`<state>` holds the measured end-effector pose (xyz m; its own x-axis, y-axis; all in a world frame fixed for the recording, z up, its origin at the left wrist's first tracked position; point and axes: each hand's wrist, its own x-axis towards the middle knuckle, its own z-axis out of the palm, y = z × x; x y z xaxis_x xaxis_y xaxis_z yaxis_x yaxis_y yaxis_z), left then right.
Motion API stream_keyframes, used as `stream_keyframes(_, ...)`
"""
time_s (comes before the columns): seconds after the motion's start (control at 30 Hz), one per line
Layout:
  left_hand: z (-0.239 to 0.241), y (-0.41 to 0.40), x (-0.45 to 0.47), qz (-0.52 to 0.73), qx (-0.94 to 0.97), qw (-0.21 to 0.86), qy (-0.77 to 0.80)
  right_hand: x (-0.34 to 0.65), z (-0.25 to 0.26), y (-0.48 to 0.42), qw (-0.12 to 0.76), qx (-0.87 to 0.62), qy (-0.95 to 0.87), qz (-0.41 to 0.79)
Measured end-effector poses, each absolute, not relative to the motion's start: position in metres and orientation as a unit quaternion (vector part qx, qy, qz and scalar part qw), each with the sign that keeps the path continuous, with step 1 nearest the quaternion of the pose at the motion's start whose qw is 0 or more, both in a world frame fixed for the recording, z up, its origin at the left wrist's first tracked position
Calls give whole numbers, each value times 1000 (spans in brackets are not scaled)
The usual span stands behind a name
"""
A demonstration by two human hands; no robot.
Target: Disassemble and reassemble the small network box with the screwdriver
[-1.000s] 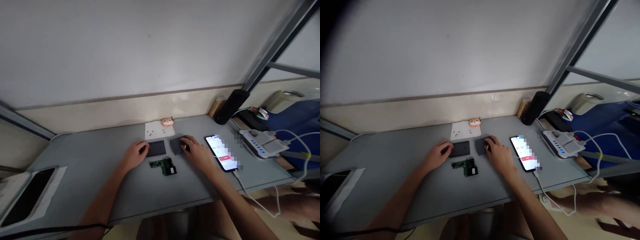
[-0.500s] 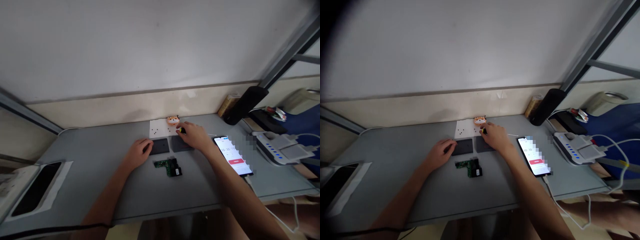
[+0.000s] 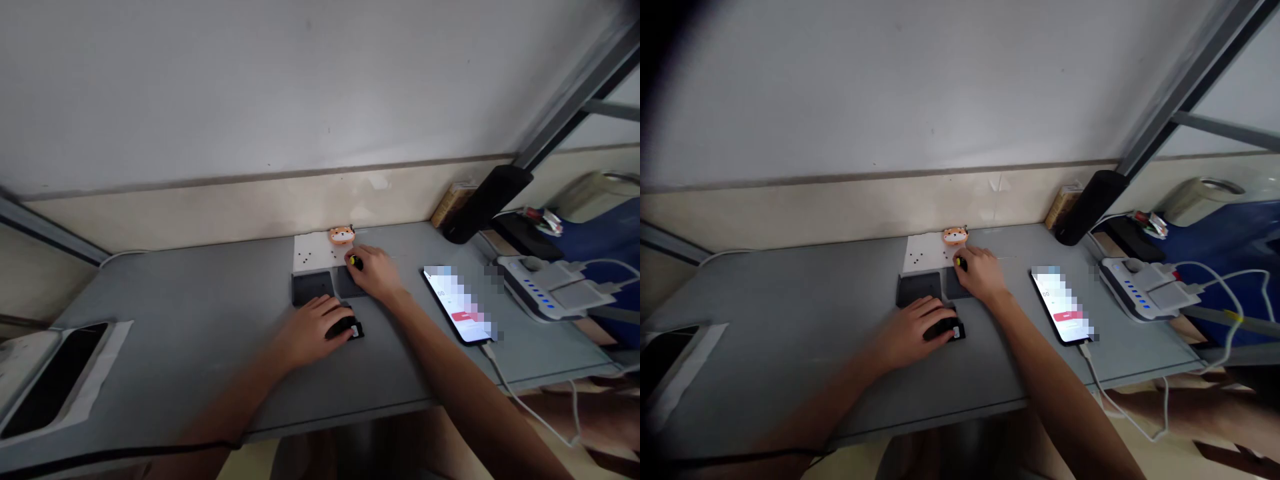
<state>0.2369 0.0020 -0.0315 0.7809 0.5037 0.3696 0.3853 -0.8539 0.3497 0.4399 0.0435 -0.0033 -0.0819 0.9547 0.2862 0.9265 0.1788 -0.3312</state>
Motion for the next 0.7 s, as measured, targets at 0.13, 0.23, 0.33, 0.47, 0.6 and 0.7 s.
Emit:
stream_keyframes(0.13, -31, 3, 239, 263, 929, 99, 240, 438, -4, 43, 230, -629, -742, 30)
stream_keyframes(0.23, -27, 8, 232, 328, 900, 75, 277, 440, -4, 42, 236, -624, -744, 28)
stream_keyframes(0.33, -24, 22, 216, 375, 864, 47, 333, 441, -4, 40, 232, -635, -737, 28)
stream_keyframes(0.47, -23, 44, 192, 371, 808, 44, 456, 441, -2, 38, 213, -645, -732, 53)
stream_keyframes(0.6, -22, 53, 183, 275, 776, 90, 561, 440, 0, 37, 212, -636, -739, 65)
stream_keyframes(0.7, -22, 52, 186, 237, 781, 100, 569, 440, -1, 38, 219, -628, -743, 69)
